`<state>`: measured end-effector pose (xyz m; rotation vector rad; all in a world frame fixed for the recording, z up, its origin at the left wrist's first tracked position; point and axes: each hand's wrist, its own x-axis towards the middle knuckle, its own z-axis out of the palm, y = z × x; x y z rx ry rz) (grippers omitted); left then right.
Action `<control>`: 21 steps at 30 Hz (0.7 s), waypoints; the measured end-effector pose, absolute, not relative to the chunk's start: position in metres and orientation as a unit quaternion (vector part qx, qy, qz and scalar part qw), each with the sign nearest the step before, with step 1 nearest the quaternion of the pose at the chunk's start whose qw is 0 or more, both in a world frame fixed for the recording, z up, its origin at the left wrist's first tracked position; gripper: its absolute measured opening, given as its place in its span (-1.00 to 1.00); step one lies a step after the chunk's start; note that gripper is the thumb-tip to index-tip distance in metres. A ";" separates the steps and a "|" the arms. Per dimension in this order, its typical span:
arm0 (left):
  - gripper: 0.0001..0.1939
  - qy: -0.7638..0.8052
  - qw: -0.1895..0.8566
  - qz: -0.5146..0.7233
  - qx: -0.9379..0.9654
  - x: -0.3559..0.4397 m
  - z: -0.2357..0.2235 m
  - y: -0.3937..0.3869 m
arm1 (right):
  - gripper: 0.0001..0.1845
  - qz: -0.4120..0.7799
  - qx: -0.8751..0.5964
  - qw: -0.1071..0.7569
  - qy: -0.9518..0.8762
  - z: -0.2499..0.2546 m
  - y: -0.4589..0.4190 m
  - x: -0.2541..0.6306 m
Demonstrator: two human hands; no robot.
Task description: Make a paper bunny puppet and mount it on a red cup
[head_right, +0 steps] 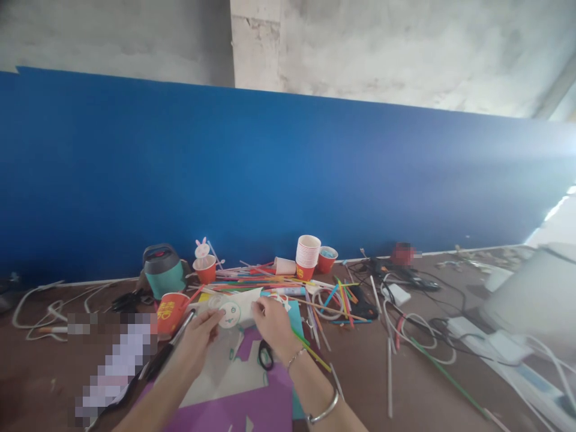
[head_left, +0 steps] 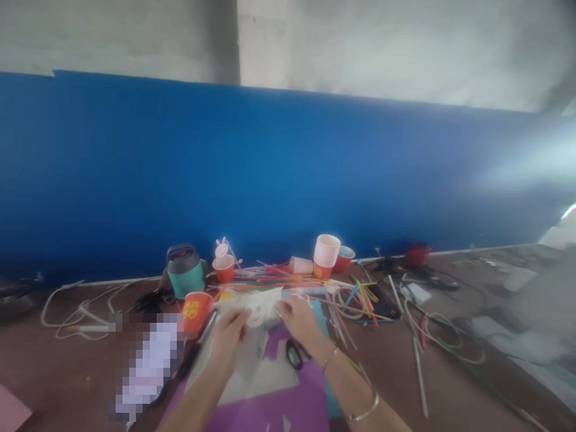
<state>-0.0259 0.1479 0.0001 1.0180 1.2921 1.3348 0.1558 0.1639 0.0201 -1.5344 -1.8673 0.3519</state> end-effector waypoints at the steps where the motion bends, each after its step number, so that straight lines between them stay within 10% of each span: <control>1: -0.63 0.535 0.490 0.547 0.418 -0.026 0.001 0.148 | -0.75 0.146 -0.592 0.352 -0.710 0.023 0.165 0.160; 10: -0.65 0.545 0.491 0.537 0.416 -0.019 0.009 0.142 | -0.68 0.219 -0.587 0.414 -0.661 0.039 0.172 0.188; 21: -0.60 0.535 0.480 0.553 0.421 -0.018 0.004 0.144 | -0.70 0.042 -0.677 0.212 -0.704 0.034 0.208 0.242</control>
